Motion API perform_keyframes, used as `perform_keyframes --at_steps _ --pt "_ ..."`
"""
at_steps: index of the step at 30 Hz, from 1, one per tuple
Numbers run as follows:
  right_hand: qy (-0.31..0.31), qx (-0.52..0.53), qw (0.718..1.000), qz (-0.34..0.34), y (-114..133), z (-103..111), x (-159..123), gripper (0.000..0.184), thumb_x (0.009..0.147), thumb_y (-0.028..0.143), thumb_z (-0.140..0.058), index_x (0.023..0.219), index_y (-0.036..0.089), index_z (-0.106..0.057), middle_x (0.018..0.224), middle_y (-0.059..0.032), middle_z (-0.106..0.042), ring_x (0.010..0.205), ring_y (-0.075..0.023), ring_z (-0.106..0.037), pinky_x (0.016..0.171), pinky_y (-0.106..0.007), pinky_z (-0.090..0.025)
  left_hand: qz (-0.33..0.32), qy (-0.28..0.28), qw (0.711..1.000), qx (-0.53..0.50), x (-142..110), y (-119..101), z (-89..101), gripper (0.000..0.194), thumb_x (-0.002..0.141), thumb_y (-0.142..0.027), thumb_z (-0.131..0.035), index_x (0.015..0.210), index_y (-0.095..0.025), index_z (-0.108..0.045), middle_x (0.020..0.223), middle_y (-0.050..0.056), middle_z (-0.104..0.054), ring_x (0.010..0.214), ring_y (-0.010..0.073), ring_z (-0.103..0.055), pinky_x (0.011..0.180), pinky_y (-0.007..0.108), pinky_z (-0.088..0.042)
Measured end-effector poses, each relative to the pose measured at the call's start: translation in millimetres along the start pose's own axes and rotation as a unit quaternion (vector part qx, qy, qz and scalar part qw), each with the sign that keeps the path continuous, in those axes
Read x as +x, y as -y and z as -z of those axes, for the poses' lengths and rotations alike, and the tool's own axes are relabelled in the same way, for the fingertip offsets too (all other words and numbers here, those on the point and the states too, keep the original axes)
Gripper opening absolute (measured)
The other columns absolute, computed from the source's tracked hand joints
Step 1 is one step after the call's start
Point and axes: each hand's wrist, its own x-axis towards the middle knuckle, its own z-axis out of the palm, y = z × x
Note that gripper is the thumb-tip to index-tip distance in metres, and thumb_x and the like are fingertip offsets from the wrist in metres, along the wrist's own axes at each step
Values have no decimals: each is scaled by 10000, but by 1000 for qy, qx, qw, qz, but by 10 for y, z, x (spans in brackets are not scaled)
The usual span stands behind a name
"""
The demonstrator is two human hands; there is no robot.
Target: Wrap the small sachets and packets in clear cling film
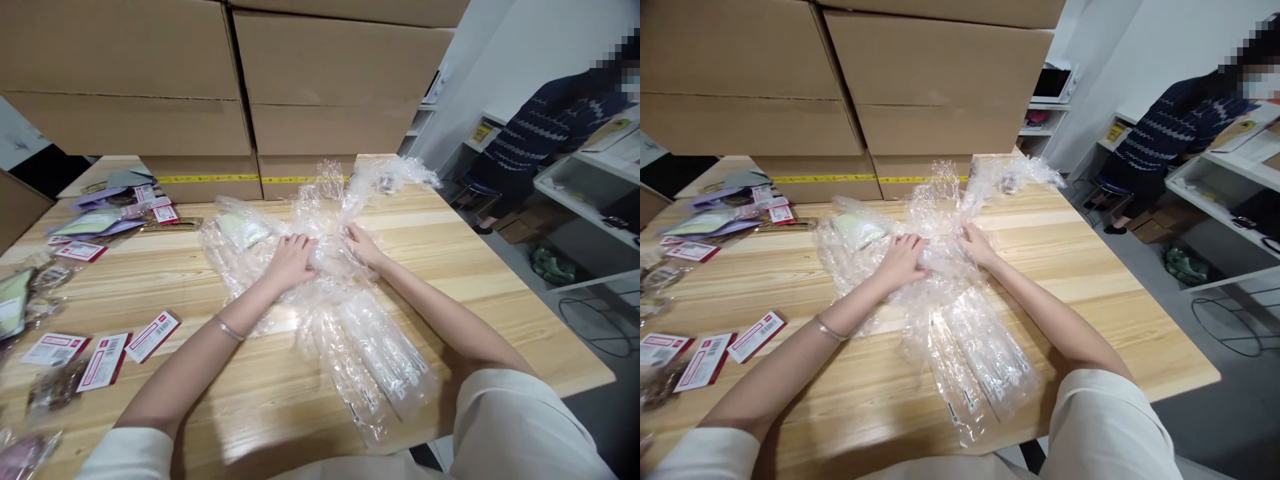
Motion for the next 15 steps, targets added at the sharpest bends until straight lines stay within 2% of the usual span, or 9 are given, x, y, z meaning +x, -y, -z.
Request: perform_keyframes --at_steps 2,4,7,8,9,11,12,14,15 --pt "26 25 999 14 107 -2 81 422 929 400 -462 1260 204 -634 1184 -71 -712 1116 -254 -635 997 -417 -478 35 -11 999 -1 114 -110 -47 577 814 -401 -671 1305 -132 -531 1217 161 -589 1153 329 -507 982 451 -357" --pt "33 41 999 8 194 117 135 410 928 359 -458 1250 188 -645 1189 -74 -713 1110 -246 -644 1005 -409 -478 82 -26 996 -7 241 -208 -92 547 834 -388 -648 1301 -126 -536 1235 174 -584 1173 340 -496 1013 473 -341" --pt "-10 34 999 -18 298 489 5 525 919 356 -471 1369 98 -552 1406 -179 -565 1319 -316 -503 1118 -481 -364 157 -44 986 -39 369 -273 -69 663 822 -363 -655 1395 -94 -458 1328 211 -532 1271 371 -438 1105 526 -263" --pt "-35 21 999 -32 338 642 -126 592 913 385 -488 1412 67 -503 1478 -215 -478 1385 -350 -422 1153 -509 -300 175 -47 982 -57 371 -266 -19 765 806 -365 -673 1454 -81 -385 1390 229 -484 1331 389 -385 1141 554 -209" --pt "-52 -23 997 -42 385 795 -300 651 915 443 -486 1443 62 -470 1512 -225 -429 1406 -372 -389 1159 -516 -287 180 -51 979 -78 343 -247 53 867 794 -379 -688 1507 -76 -297 1455 242 -420 1392 406 -312 1168 580 -144" --pt "-19 -105 991 -78 500 1058 -742 766 917 576 -443 1466 42 -436 1502 -261 -422 1387 -430 -397 1121 -561 -324 123 -52 984 -122 190 -181 239 984 802 -452 -687 1566 -119 -163 1563 225 -285 1480 405 -157 1194 603 -26" --pt "29 -131 985 -108 560 1149 -980 839 897 651 -433 1473 41 -426 1454 -280 -471 1318 -456 -469 1064 -581 -381 59 -47 988 -137 72 -141 331 966 824 -505 -662 1575 -168 -157 1597 192 -240 1503 381 -109 1203 589 8" --pt "145 -149 962 -176 667 1222 -1405 981 811 788 -459 1487 79 -416 1375 -292 -540 1102 -461 -627 892 -570 -499 -105 11 983 -147 -196 -63 448 865 833 -621 -625 1551 -295 -272 1637 110 -202 1522 336 -96 1217 549 35" --pt "193 -155 947 -204 706 1203 -1567 1028 766 820 -490 1481 84 -425 1341 -302 -561 1029 -459 -659 830 -561 -520 -154 49 977 -139 -321 -32 456 817 816 -662 -625 1518 -348 -347 1645 83 -199 1524 337 -103 1212 559 50"
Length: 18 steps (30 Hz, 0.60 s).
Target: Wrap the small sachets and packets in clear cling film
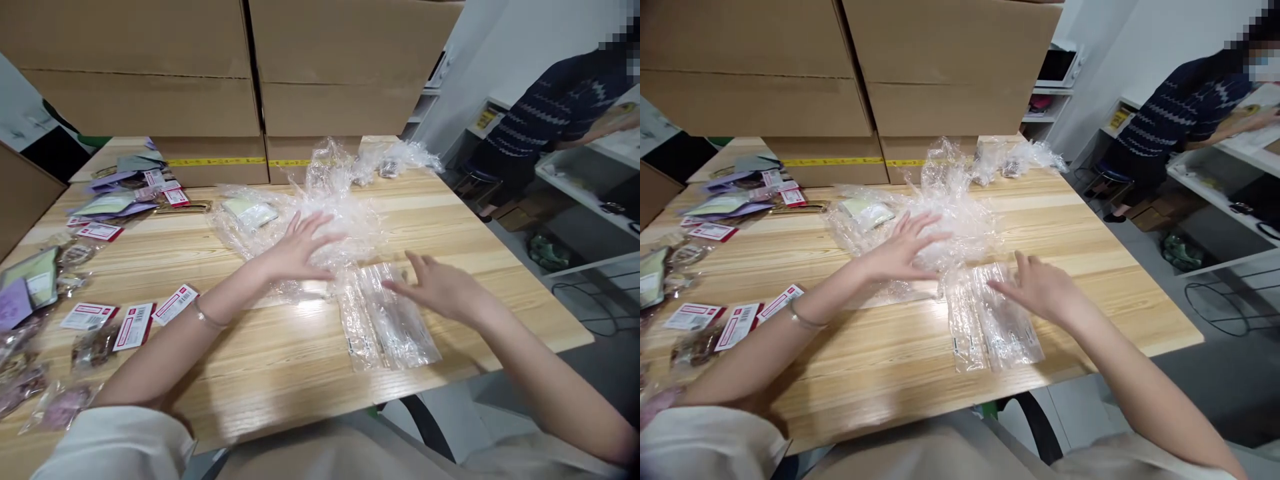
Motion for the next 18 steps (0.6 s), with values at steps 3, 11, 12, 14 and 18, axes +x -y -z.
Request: perform_keyframes --at_steps 3,11,12,14,18 --pt "60 -21 998 -17 31 -267 -154 1052 705 790 -595 1475 92 -431 1303 -308 -574 967 -455 -678 759 -533 -531 5 71 997 34 -182 28 -192 633 894 -628 -545 1466 -377 -447 1627 73 -277 1524 346 -123 1190 619 39" --pt "-42 159 985 55 -139 -599 212 613 864 429 -550 1390 119 -498 1044 -168 -709 895 -306 -685 748 -427 -533 188 3 981 53 497 172 -497 518 985 -423 -454 1477 -261 -452 1610 143 -295 1525 366 -91 1165 678 22" --pt "-53 193 978 56 -196 -618 236 560 881 416 -530 1365 134 -520 1005 -150 -717 849 -288 -687 731 -422 -536 193 4 980 37 517 154 -430 551 961 -420 -501 1480 -245 -443 1610 152 -283 1523 373 -89 1171 673 -4" --pt "-73 257 961 77 -276 -647 243 481 922 418 -476 1326 169 -550 993 -126 -720 818 -262 -685 730 -422 -546 168 -28 985 28 421 80 -257 584 923 -397 -559 1465 -212 -445 1597 163 -285 1512 368 -132 1187 631 -98" --pt "-172 236 947 135 -173 -650 52 546 962 462 -412 1393 136 -486 1194 -192 -657 1040 -304 -654 866 -486 -535 56 -104 987 107 -201 -174 61 318 958 -334 -488 1184 -163 -632 1271 158 -561 1189 287 -528 1005 457 -425"
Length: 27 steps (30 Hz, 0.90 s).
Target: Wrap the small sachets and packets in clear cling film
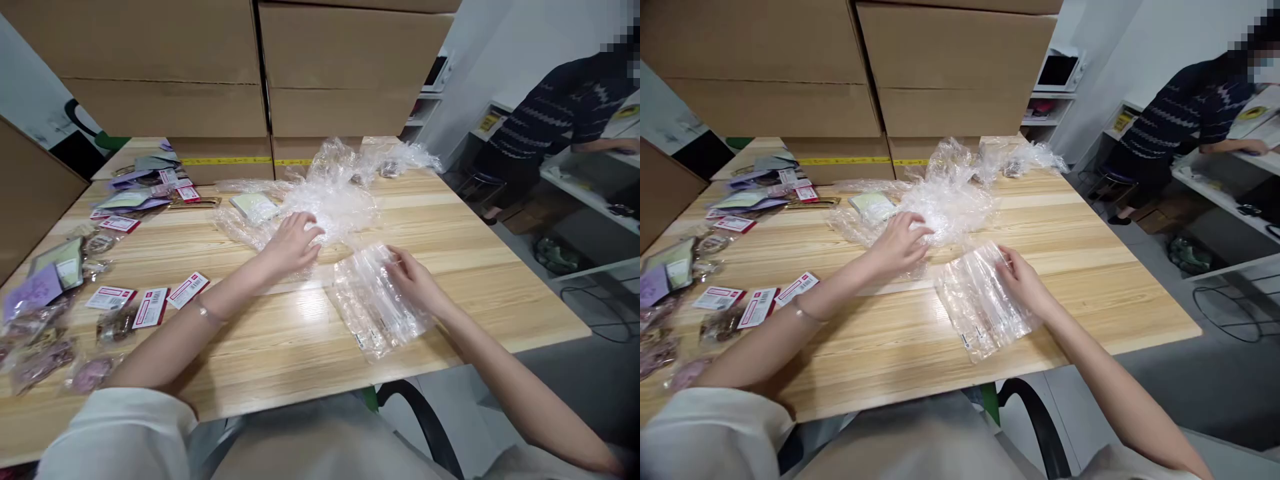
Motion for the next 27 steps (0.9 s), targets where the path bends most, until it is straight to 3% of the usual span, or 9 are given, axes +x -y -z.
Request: perform_keyframes --at_steps 4,8,11,14,18,21,23,25,27 --pt "-86 -207 971 85 368 -97 -292 767 906 532 -484 1485 48 -345 1449 -285 -465 1298 -419 -484 1010 -591 -432 -50 73 995 49 -738 -133 227 332 1000 -246 -376 818 -158 -639 773 56 -608 687 168 -568 657 296 -436" --pt "24 -311 947 74 507 -224 -466 595 891 353 -443 1391 29 -453 1174 -303 -652 1021 -405 -650 733 -511 -537 1 84 996 18 -1280 -232 247 326 1004 -260 -402 774 -172 -614 724 29 -597 641 151 -561 590 275 -397" --pt "114 -325 937 64 596 -150 -439 354 891 160 -339 1084 115 -631 766 -183 -705 610 -267 -644 511 -361 -429 87 63 990 -86 -1468 -308 315 263 1007 -272 -414 880 -174 -623 808 29 -612 706 144 -593 639 270 -445" --pt "124 -290 943 103 843 83 -344 251 903 182 -367 902 179 -618 617 -86 -648 465 -196 -538 467 -322 -315 171 5 962 -213 -1476 -410 431 226 980 -332 -506 1141 -197 -589 1010 58 -622 886 162 -631 782 302 -514" --pt "218 -109 942 230 1268 239 -77 212 936 280 -413 1002 213 -603 609 -3 -625 492 -156 -530 504 -299 -361 215 -3 916 -339 -1341 -517 488 764 812 -424 -744 1456 -262 -366 1419 139 -494 1256 257 -541 1036 430 -475" --pt "290 21 916 276 1457 32 195 273 972 269 -394 1166 213 -578 761 -11 -683 614 -158 -612 583 -299 -475 239 21 859 -453 -1253 -519 410 806 747 -393 -801 1438 -257 -410 1436 146 -526 1290 292 -538 1067 479 -460" --pt "174 -4 938 299 1495 -196 316 352 964 259 -445 1301 188 -519 1010 -96 -709 863 -223 -668 745 -383 -536 283 25 799 -530 -1226 -483 337 593 773 -361 -775 1301 -212 -548 1262 137 -664 1136 277 -649 986 466 -519" --pt "65 -66 932 352 1479 -409 340 499 935 305 -532 1403 157 -442 1297 -179 -619 1178 -307 -588 984 -521 -469 341 3 730 -592 -1222 -429 277 431 783 -337 -763 1154 -170 -619 1096 119 -735 962 243 -716 900 426 -559" --pt "60 -112 903 409 1426 -561 285 677 889 393 -606 1469 138 -367 1478 -200 -480 1364 -346 -442 1130 -587 -320 384 -27 666 -640 -1230 -375 241 410 761 -322 -784 1101 -154 -627 1034 101 -753 862 214 -735 858 397 -572"
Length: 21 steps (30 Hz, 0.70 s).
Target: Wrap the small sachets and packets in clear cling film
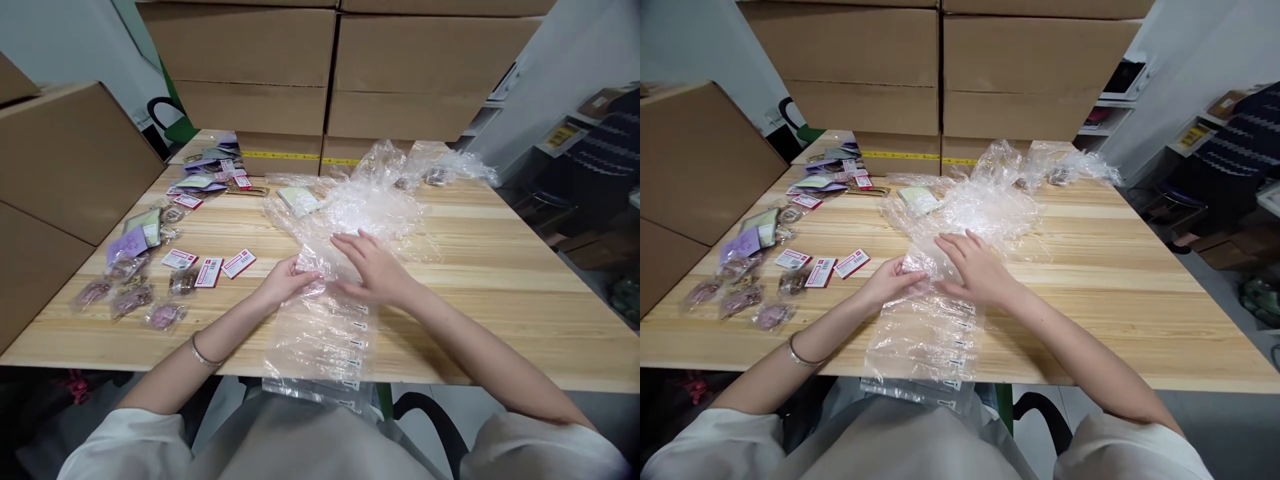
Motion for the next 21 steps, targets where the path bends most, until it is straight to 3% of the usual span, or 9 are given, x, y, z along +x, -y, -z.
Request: perform_keyframes --at_steps 3,7,10,12,14,16,18,19,21 --pt "50 -7 999 17 28 -118 -128 686 882 329 -576 1494 129 -341 1505 -184 -464 1367 -324 -461 1147 -551 -319 22 -14 997 -79 23 21 53 457 698 -286 -839 1080 -155 -624 1005 82 -763 834 200 -742 855 376 -572" --pt "19 26 994 -108 -133 -74 -160 474 943 194 -391 1408 155 -471 1173 -128 -719 992 -244 -702 901 -417 -518 41 3 996 -76 3 53 90 484 687 -274 -853 1092 -170 -609 982 82 -761 863 198 -740 825 351 -568" --pt "-12 97 974 -206 -412 -2 7 397 975 336 -420 1328 196 -534 992 -78 -754 730 -207 -704 712 -343 -520 59 26 998 26 -64 60 123 507 720 -318 -827 1136 -182 -571 929 78 -748 778 196 -726 697 328 -557" --pt "-16 98 969 -225 -602 -5 179 353 964 398 -467 1245 224 -592 949 -56 -744 713 -208 -689 722 -345 -503 38 18 982 185 -154 16 161 430 801 -406 -743 1123 -174 -577 873 74 -727 743 203 -703 651 325 -533" --pt "-24 43 979 -200 -719 -53 337 340 948 401 -505 1210 217 -617 995 -78 -727 838 -251 -684 805 -390 -488 1 -62 912 405 -280 -75 227 403 916 -496 -564 1128 -154 -584 891 105 -705 792 247 -692 666 356 -516" --pt "-49 -24 987 -153 -712 -113 426 379 941 365 -517 1260 173 -590 1129 -137 -688 1023 -312 -637 913 -465 -450 4 -198 774 602 -418 -187 335 485 992 -513 -355 1163 -116 -575 1017 181 -671 884 320 -683 683 399 -503" --pt "-84 -72 987 -115 -576 -151 411 400 946 314 -502 1305 147 -553 1239 -179 -631 1138 -349 -571 981 -527 -400 57 -300 641 704 -538 -276 487 549 1002 -495 -263 1173 -73 -569 1125 246 -618 909 381 -675 672 427 -494" --pt "-97 -83 986 -104 -474 -156 365 388 951 291 -488 1308 152 -547 1259 -184 -616 1157 -354 -553 989 -542 -390 95 -316 604 725 -581 -301 573 567 995 -499 -260 1175 -60 -570 1146 262 -603 897 396 -674 665 433 -491" --pt "-100 -75 988 -86 -259 -141 212 353 965 261 -460 1295 175 -547 1255 -173 -613 1144 -341 -553 972 -533 -407 154 -302 581 740 -625 -299 746 606 969 -548 -302 1223 -62 -561 1144 265 -602 868 404 -673 668 440 -489"
